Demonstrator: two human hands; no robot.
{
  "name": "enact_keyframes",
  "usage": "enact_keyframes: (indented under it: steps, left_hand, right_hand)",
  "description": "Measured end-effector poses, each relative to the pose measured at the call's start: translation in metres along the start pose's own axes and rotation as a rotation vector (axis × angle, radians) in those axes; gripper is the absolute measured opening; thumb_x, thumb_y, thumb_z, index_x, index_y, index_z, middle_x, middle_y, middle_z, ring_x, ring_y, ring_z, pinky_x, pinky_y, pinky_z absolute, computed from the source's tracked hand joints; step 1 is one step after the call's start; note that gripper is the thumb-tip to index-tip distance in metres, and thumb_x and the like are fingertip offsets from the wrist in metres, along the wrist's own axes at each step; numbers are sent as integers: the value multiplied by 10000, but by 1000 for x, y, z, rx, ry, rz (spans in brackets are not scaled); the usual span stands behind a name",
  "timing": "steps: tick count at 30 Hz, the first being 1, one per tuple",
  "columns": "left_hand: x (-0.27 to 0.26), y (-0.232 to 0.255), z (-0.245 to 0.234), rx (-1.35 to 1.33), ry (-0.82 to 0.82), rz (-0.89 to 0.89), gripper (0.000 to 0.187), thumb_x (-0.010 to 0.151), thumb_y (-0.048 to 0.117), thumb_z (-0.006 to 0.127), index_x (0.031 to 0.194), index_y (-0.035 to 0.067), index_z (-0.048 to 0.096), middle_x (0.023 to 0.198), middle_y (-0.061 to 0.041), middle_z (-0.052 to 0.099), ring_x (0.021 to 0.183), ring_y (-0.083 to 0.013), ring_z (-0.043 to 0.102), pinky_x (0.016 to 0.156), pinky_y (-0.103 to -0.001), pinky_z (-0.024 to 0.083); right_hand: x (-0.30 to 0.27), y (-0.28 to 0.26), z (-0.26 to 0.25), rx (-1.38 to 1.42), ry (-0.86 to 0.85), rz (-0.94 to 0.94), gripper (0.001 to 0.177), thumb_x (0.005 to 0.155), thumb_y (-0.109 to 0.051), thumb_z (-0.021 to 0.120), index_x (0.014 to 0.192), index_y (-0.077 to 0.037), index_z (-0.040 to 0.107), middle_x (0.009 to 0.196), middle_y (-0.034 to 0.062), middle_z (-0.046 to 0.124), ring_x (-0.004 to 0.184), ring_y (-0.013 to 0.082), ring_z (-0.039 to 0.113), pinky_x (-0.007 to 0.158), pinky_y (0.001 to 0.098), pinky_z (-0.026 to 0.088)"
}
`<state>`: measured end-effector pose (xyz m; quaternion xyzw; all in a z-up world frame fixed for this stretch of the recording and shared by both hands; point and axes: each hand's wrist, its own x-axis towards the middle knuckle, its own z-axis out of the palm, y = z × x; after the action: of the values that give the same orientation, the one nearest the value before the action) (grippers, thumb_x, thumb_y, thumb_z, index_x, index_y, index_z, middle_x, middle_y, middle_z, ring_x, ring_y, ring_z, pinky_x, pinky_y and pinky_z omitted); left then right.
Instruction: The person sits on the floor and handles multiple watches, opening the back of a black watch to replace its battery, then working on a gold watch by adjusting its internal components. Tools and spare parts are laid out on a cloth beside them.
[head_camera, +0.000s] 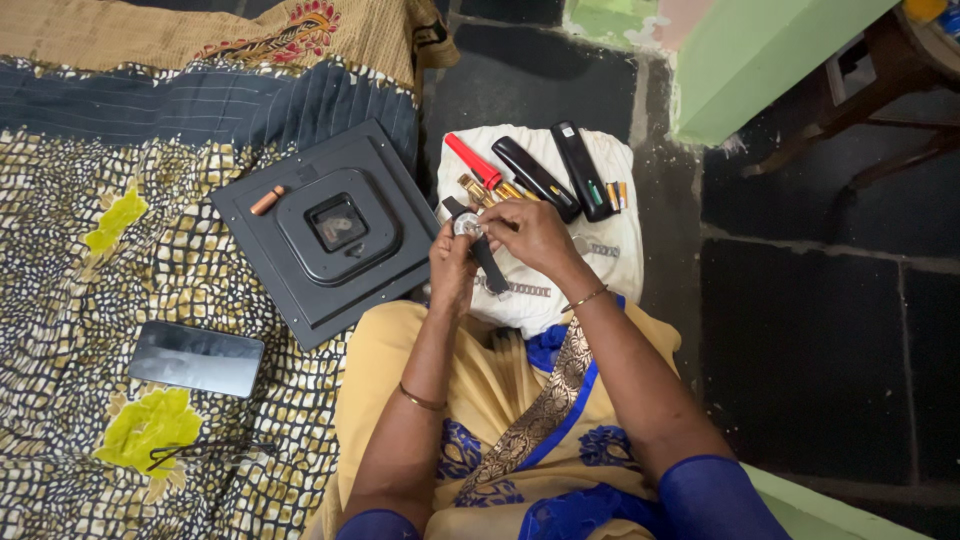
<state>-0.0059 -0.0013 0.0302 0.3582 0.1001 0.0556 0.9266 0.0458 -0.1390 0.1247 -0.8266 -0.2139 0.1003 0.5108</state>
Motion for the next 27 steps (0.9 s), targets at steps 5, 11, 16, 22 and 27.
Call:
enact_keyframes:
  steps: [5, 11, 16, 22, 27]
  left_hand:
    - [-1, -1, -1, -16, -14, 15, 396, 974, 17, 485, 1364, -18, 546, 1073, -74, 671, 938, -137, 682, 892, -379, 635]
    - [-1, -3, -4, -10, -28, 9, 379, 985, 23, 474, 1357, -22, 533, 1069, -107, 686, 937, -176, 706, 899, -381, 628]
    - [-1, -3, -6, 8, -26, -12, 367, 990, 34, 482, 1351, -10, 531, 1062, -135, 707, 906, -213, 729, 872, -365, 625]
    - [-1, -4, -5, -7, -34, -10, 372, 982, 1, 509, 1352, -22, 544, 1086, -126, 701, 929, -212, 727, 886, -358, 618]
    - [0, -3, -3, -18, -20, -26, 379, 965, -2, 494, 1341, -15, 541, 1101, -129, 707, 938, -205, 737, 887, -346, 623]
  right_hand:
    - [0, -1, -1, 38, -27, 19, 154, 915, -63, 723, 1048, -2, 770, 982, 105, 775, 737, 151, 786, 646, 255, 623]
    - [0, 0, -2, 38, -51, 26, 150, 927, -68, 709, 1047, 1, 766, 964, 103, 776, 747, 154, 790, 663, 254, 628]
    - [1, 0, -3, 31, -64, 25, 149, 930, -71, 703, 1042, 5, 764, 969, 105, 777, 750, 164, 794, 662, 261, 629]
    - [1, 4, -3, 41, -69, 14, 156, 928, -66, 697, 1044, 14, 762, 974, 116, 781, 749, 162, 793, 664, 261, 631]
    - [3, 8, -2, 70, -83, 53, 154, 935, -65, 689, 1049, 12, 758, 914, 110, 796, 741, 154, 791, 666, 257, 622]
